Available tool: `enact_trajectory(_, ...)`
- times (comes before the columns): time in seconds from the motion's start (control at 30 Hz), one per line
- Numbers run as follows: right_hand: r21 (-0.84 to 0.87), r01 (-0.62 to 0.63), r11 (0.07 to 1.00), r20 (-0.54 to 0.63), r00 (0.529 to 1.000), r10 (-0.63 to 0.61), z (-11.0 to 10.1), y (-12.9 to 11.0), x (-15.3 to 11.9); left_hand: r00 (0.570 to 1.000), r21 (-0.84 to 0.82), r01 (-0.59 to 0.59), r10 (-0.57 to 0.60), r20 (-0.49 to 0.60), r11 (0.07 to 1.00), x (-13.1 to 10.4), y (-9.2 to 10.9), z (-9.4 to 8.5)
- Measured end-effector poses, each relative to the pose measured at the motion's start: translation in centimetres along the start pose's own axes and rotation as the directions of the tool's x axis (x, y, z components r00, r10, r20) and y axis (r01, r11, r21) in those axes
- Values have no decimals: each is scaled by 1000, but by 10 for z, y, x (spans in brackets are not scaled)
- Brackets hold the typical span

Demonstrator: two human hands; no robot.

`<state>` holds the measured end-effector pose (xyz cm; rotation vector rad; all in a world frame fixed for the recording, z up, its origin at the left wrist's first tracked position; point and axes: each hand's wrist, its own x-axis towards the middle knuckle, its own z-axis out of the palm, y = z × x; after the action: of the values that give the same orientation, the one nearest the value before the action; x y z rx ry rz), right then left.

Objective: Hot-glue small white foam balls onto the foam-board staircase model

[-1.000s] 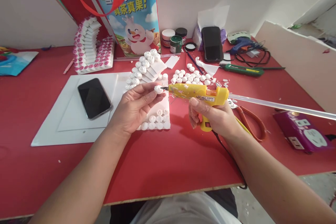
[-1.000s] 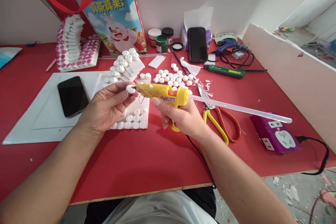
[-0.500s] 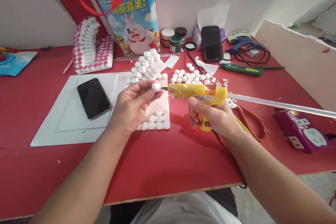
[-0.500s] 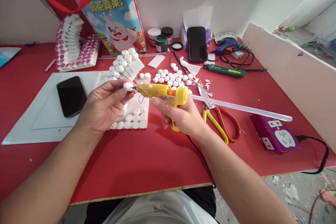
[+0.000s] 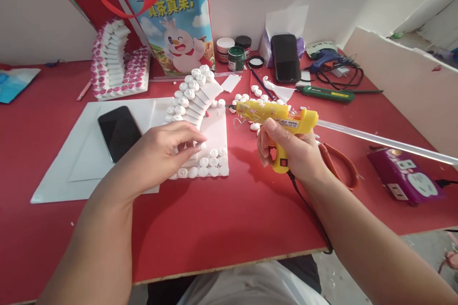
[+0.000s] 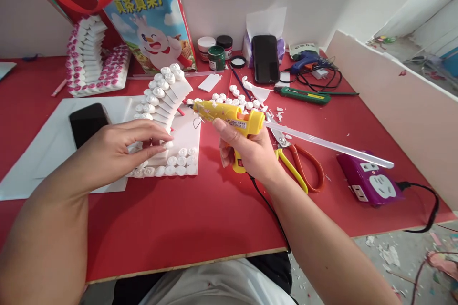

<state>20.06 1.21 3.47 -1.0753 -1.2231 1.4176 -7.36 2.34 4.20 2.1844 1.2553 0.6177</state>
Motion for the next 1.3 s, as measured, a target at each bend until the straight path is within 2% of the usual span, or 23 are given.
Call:
enact_trajectory(0.07,9,4,1000,-3,1000,-4,2,-1,0,999,28,-19,18,48,999,0,0,1)
enact_trajectory(0.23,6,2,1000,-5,1000,-2,4,-3,0,995,61,-75,70,78,995,2,-5,7)
enact_trajectory(0.73,17,-15,1000,-5,1000,15,0,0,-1,984,200,-97,64,164,975,1,-8,14)
enact_trajectory(1.3,-10,-10,1000,2,1000,10,-1,1,0,985,126,-53,32,168,991,0,-11,11)
